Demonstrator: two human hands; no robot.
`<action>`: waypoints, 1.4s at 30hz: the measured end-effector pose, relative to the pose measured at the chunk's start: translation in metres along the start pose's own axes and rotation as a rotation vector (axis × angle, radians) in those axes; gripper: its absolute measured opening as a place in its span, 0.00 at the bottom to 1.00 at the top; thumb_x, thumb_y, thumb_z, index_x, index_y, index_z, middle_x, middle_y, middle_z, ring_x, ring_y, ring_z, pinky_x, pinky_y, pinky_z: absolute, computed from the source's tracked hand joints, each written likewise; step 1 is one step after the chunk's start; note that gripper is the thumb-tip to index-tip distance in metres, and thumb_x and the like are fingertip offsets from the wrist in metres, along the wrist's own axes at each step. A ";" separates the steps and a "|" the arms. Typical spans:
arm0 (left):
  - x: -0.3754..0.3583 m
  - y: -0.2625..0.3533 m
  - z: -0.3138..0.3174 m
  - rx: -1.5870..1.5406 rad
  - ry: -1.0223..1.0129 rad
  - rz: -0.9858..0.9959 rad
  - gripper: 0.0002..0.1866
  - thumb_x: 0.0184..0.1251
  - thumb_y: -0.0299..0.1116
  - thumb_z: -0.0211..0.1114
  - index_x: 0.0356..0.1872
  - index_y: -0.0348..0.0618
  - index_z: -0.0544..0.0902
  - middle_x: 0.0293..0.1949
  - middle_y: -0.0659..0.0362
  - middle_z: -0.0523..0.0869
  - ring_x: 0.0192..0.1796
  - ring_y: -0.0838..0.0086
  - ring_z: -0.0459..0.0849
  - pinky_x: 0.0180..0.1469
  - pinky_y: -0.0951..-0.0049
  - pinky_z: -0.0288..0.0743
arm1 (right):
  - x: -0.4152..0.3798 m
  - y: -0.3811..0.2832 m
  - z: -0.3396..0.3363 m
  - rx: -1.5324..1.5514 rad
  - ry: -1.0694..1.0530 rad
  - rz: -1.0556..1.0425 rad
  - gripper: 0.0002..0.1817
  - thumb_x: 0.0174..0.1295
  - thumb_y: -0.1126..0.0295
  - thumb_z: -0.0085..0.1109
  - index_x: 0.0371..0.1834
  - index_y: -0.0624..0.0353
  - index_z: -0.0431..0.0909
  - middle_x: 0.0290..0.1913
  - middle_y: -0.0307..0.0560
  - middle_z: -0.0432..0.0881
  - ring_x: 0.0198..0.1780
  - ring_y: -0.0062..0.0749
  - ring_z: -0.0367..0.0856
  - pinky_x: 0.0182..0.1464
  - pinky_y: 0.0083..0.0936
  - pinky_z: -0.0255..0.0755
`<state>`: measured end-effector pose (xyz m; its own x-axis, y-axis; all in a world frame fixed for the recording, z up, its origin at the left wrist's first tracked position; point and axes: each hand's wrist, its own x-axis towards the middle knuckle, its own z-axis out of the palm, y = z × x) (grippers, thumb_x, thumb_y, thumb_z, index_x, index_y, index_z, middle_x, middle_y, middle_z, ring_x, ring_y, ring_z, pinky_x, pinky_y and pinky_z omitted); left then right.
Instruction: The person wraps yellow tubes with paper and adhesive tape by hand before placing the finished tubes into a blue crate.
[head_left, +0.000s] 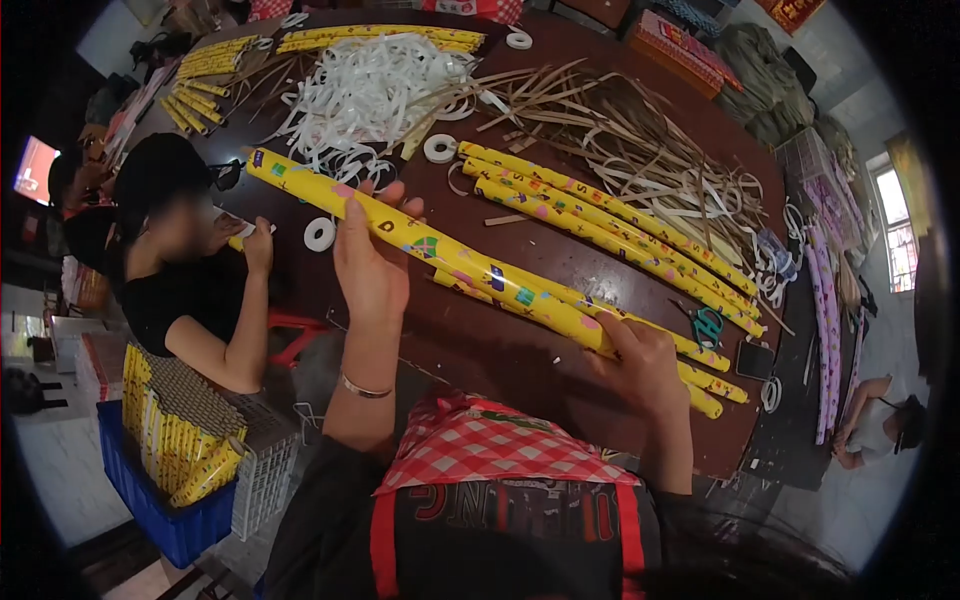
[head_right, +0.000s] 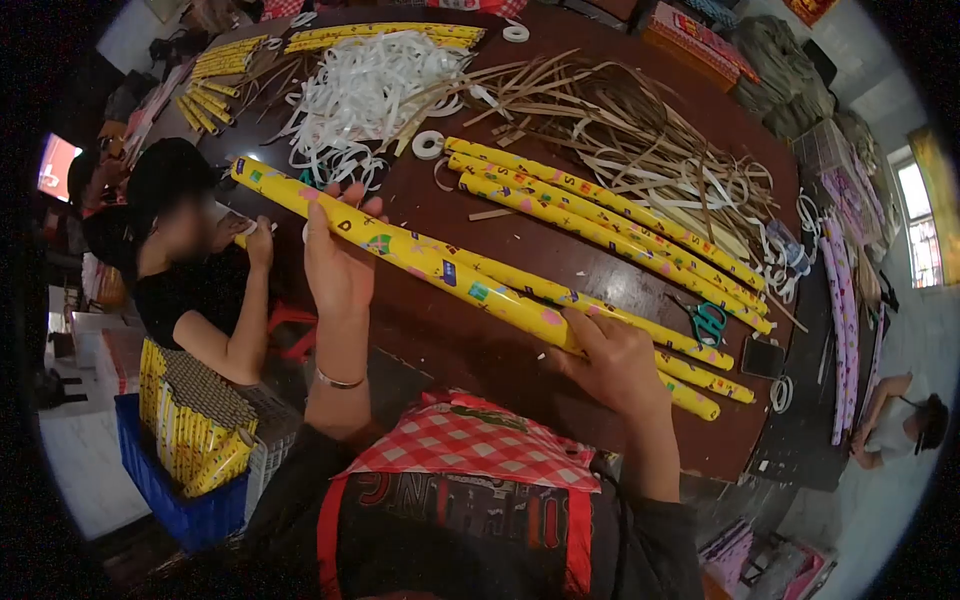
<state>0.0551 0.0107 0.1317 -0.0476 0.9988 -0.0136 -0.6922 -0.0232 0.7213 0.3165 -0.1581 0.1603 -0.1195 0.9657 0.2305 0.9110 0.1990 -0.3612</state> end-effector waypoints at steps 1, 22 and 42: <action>-0.008 -0.008 0.005 0.027 -0.046 -0.030 0.21 0.76 0.45 0.46 0.59 0.40 0.67 0.49 0.51 0.81 0.46 0.60 0.83 0.50 0.59 0.77 | 0.002 -0.001 0.000 0.005 0.022 -0.001 0.24 0.43 0.68 0.71 0.47 0.59 0.79 0.29 0.55 0.82 0.30 0.49 0.82 0.33 0.38 0.77; -0.080 -0.078 0.027 0.017 -0.243 -0.444 0.17 0.75 0.41 0.52 0.54 0.39 0.72 0.50 0.52 0.80 0.51 0.66 0.81 0.49 0.61 0.80 | 0.029 -0.028 0.011 -0.195 -0.011 -0.001 0.32 0.49 0.64 0.64 0.62 0.51 0.70 0.38 0.47 0.75 0.37 0.40 0.76 0.38 0.34 0.74; -0.057 -0.050 0.011 -0.010 -0.308 -0.509 0.20 0.73 0.49 0.51 0.55 0.46 0.75 0.53 0.54 0.81 0.54 0.69 0.80 0.53 0.62 0.78 | -0.037 0.006 -0.016 -0.339 0.109 0.026 0.32 0.48 0.56 0.64 0.61 0.46 0.72 0.45 0.48 0.76 0.40 0.39 0.76 0.38 0.34 0.69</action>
<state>0.1008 -0.0443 0.1039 0.5019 0.8512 -0.1533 -0.5800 0.4627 0.6704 0.3329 -0.1955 0.1643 -0.0683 0.9427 0.3265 0.9946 0.0901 -0.0519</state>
